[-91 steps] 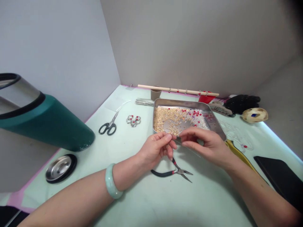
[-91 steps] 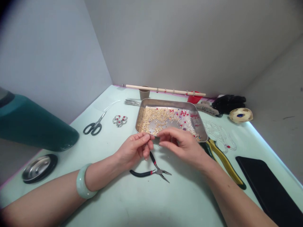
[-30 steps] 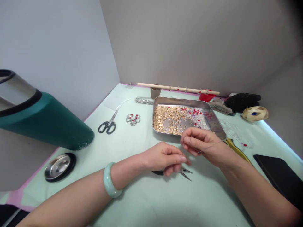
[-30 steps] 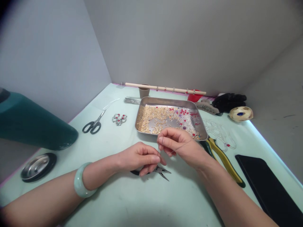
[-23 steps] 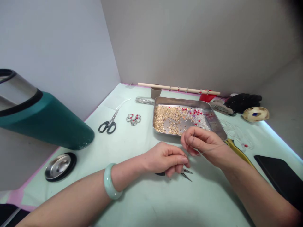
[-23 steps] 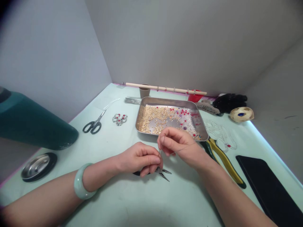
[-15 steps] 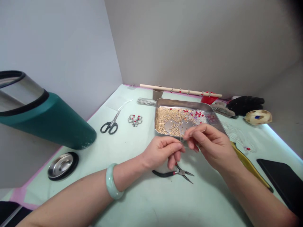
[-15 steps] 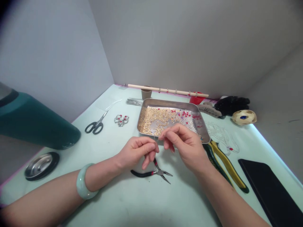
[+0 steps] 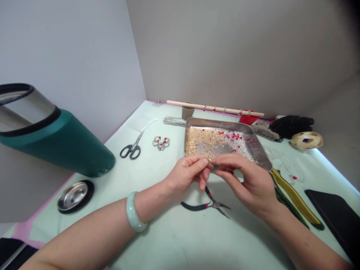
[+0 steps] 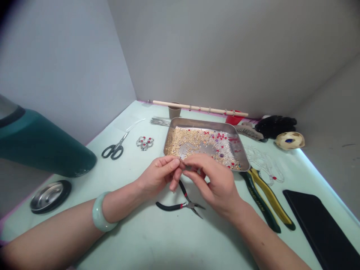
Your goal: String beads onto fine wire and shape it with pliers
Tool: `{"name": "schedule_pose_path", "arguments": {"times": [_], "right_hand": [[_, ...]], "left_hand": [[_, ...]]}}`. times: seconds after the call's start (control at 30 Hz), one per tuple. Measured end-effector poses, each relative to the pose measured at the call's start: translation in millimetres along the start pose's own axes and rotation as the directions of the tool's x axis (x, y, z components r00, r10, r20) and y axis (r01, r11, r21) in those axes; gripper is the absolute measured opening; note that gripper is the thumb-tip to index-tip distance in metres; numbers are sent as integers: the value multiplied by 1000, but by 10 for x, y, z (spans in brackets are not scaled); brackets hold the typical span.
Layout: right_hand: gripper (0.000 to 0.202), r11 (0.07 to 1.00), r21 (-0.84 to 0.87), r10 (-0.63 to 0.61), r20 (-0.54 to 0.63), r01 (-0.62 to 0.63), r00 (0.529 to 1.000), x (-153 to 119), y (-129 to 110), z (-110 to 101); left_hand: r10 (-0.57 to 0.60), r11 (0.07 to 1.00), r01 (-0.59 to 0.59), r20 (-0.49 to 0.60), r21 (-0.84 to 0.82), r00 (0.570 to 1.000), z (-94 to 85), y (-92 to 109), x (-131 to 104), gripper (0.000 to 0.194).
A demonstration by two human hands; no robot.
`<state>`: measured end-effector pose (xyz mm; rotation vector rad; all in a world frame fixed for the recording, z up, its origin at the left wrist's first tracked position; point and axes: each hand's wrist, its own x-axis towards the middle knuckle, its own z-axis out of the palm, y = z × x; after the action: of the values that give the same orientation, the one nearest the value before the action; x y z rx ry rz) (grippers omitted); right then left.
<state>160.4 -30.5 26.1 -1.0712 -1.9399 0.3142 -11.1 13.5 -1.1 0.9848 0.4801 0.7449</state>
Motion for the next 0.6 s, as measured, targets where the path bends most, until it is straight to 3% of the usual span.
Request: {"name": "schedule_pose_path", "arguments": {"times": [0.13, 0.2, 0.3, 0.4, 0.47, 0.6], "right_hand": [[13, 947, 154, 279, 40, -282, 959, 15, 133, -34], [21, 870, 269, 390, 141, -414, 910, 24, 153, -42], [29, 690, 464, 446, 332, -555, 831, 40, 120, -21], [26, 489, 610, 475, 414, -624, 777, 46, 65, 34], [22, 421, 657, 509, 399, -625, 763, 41, 45, 69], [23, 474, 646, 594, 266, -598, 759, 17, 61, 90]], "left_hand": [[-67, 997, 69, 79, -26, 995, 16, 24, -29, 23], [-109, 992, 117, 150, -43, 983, 29, 29, -50, 25], [-152, 982, 172, 218, -77, 964, 40, 32, -76, 25], [-173, 975, 204, 276, -86, 945, 38, 30, -84, 26], [-159, 979, 190, 296, -78, 942, 34, 24, -79, 29], [-104, 992, 119, 251, -47, 962, 35, -1, -53, 32]]}}
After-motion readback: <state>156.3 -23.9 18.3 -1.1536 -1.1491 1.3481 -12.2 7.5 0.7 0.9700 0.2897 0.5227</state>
